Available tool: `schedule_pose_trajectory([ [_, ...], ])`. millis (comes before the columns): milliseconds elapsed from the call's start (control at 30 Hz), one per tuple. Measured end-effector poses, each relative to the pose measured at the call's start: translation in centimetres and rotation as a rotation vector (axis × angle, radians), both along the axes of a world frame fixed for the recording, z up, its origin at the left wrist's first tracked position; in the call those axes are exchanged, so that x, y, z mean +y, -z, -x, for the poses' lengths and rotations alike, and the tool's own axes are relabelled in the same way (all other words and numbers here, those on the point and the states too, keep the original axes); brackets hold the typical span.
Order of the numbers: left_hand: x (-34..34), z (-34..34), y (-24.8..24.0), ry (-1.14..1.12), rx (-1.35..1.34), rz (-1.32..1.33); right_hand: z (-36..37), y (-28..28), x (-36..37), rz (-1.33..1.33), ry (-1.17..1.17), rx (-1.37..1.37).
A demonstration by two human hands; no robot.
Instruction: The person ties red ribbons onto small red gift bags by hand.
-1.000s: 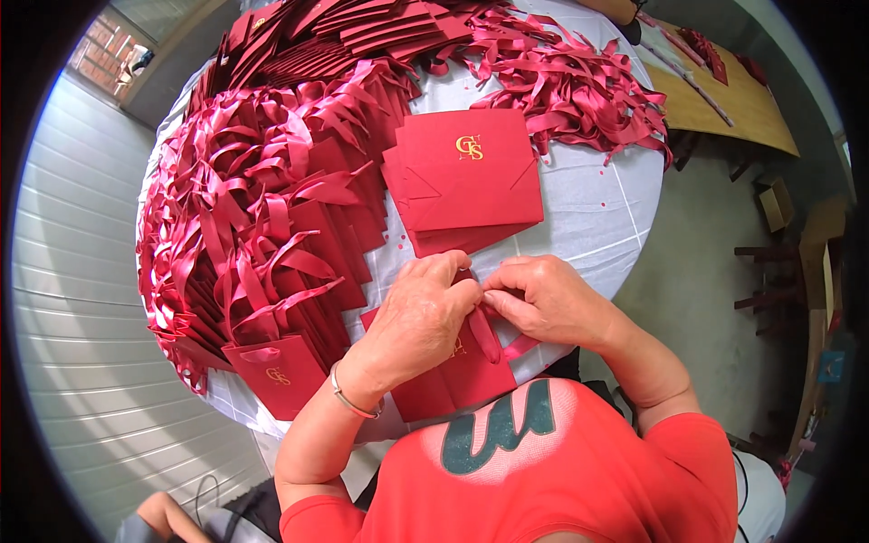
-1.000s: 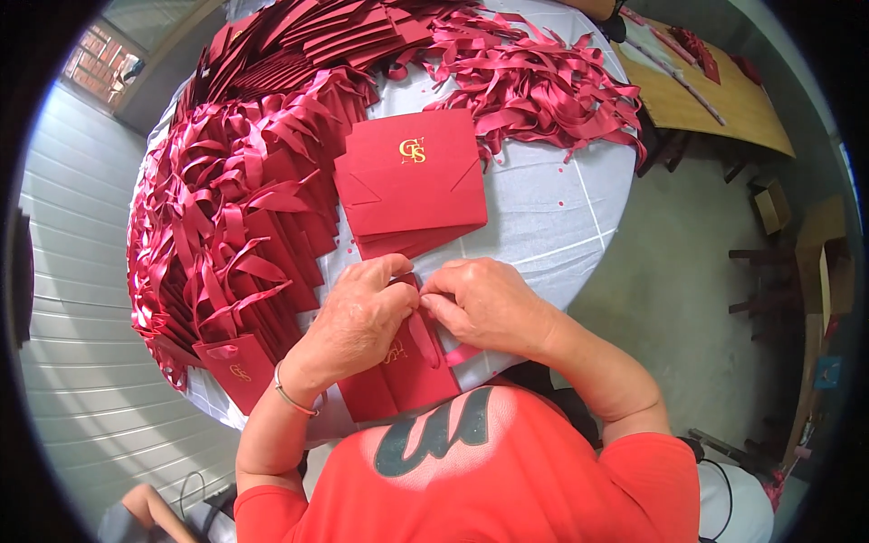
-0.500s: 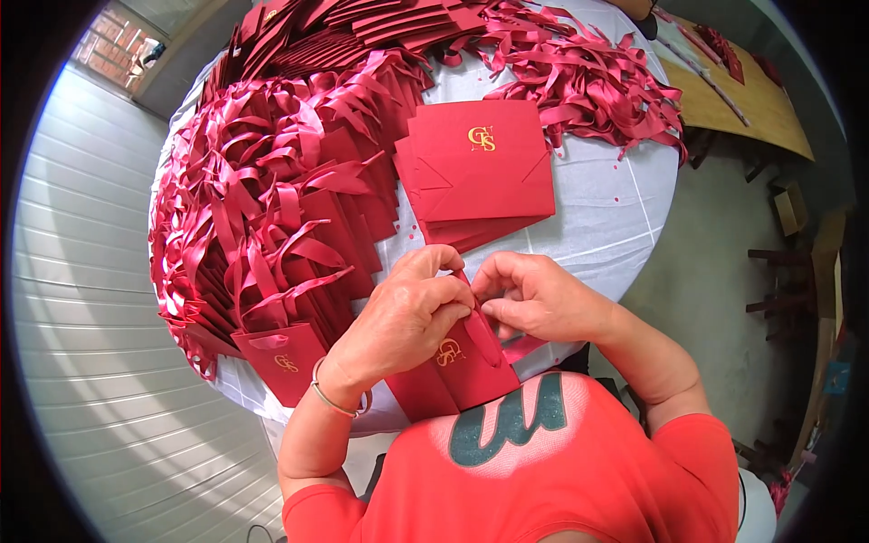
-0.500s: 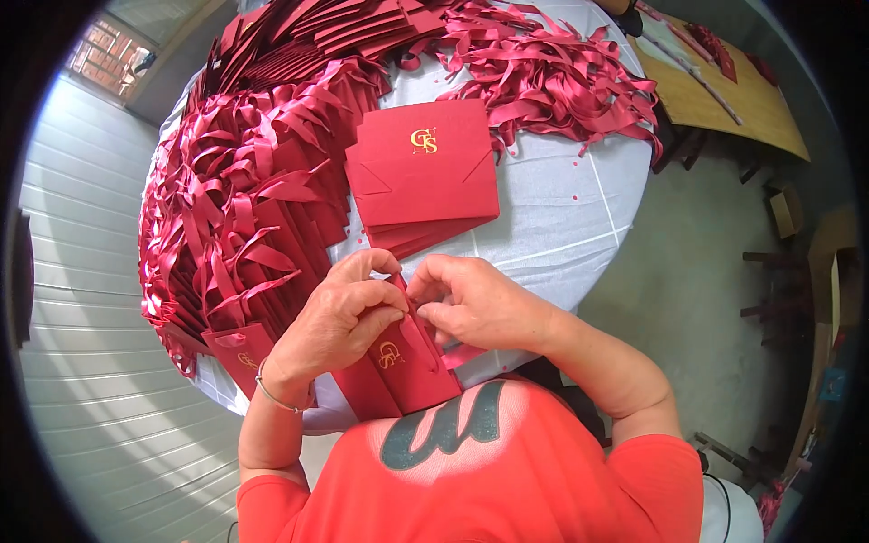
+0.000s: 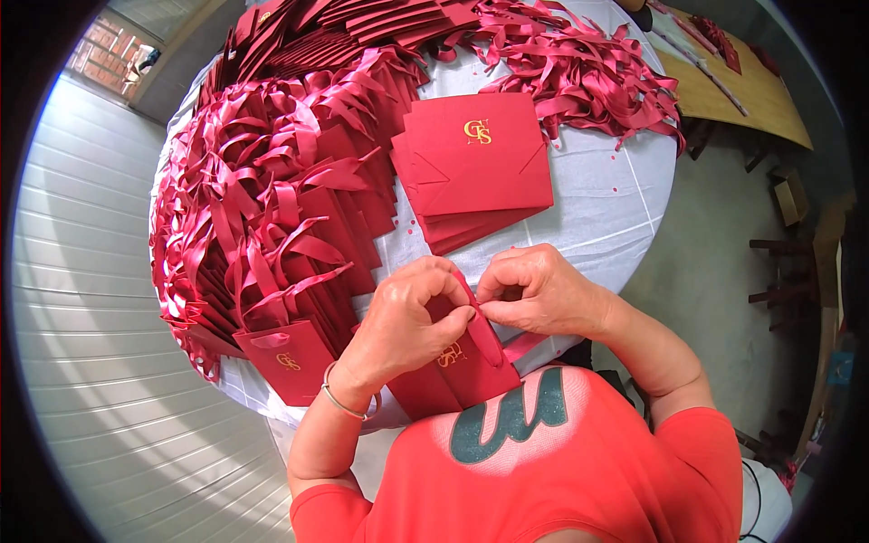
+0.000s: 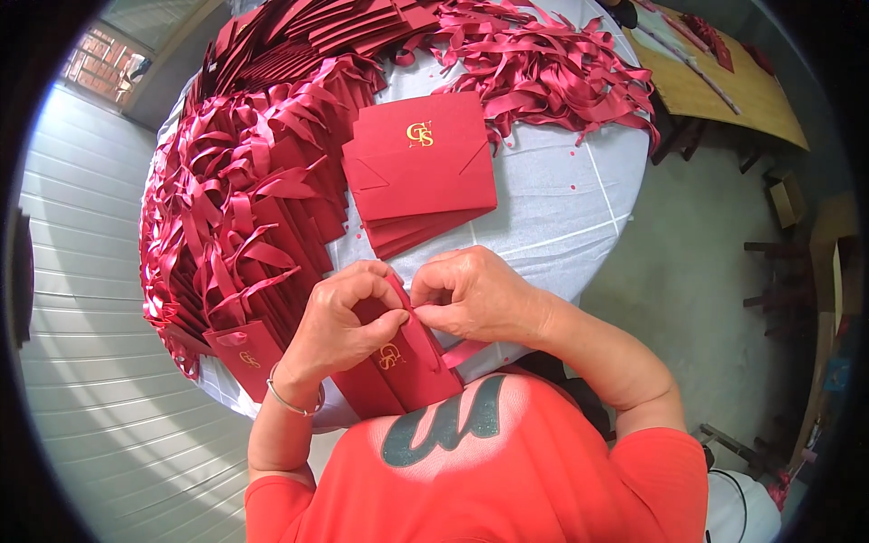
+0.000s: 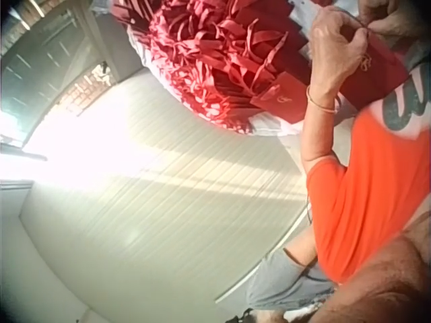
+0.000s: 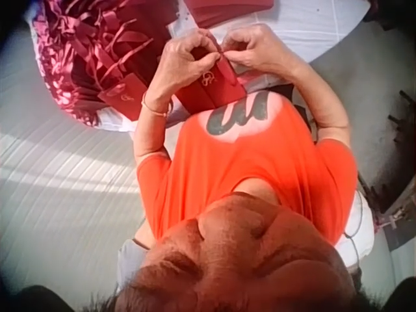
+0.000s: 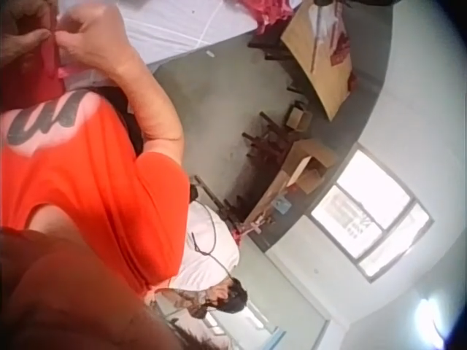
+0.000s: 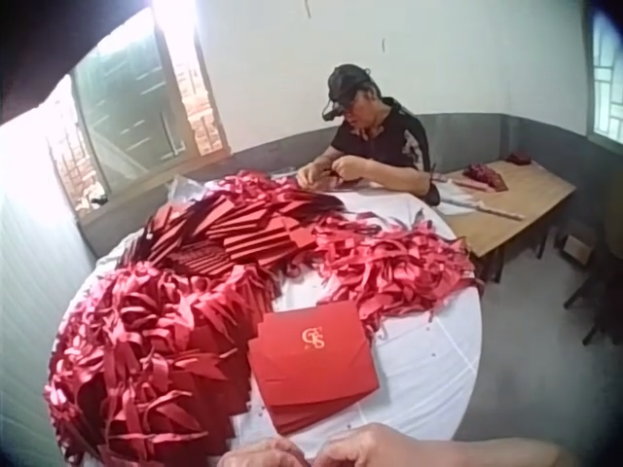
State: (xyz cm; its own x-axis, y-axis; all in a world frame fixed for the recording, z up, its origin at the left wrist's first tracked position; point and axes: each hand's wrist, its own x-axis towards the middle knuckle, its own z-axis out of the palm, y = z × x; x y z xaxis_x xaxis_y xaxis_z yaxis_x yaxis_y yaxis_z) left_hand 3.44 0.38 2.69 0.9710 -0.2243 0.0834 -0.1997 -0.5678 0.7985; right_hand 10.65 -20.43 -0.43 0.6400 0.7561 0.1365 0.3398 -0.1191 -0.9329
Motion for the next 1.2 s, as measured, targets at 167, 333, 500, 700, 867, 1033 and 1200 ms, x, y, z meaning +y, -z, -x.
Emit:
schedule_pose_trajectory([
  [167, -0.2, 0.0, -0.3, -0.056, 0.179, 0.016, -0.7, 0.2, -0.4, -0.009, -0.086, -0.094],
  [333, -0.1, -0.2, 0.1, -0.051, 0.251, 0.062, -1.2, 0.3, -0.3, 0.014, -0.090, -0.028],
  [500, -0.4, 0.1, 0.1, -0.053, 0.240, 0.048, -1.2, 0.1, -0.6, 0.019, -0.121, -0.054],
  [700, 0.4, -0.1, 1.6, -0.138, 0.310, 0.069, -1.1, -0.7, -1.9, 0.027, 0.007, -0.232],
  [867, 0.2, -0.2, 1.6, -0.188, 0.326, -0.011, -0.1, -0.9, -5.5, 0.116, -0.181, -0.483],
  [1033, 0.2, -0.3, 1.8, -0.189, 0.330, 0.009, 2.8, 0.0, -4.2, 0.115, -0.153, -0.611],
  [1200, 1.1, -0.1, 2.4, -0.139, 0.312, 0.224, 2.3, 0.8, -3.1, 0.073, -0.189, -0.618],
])
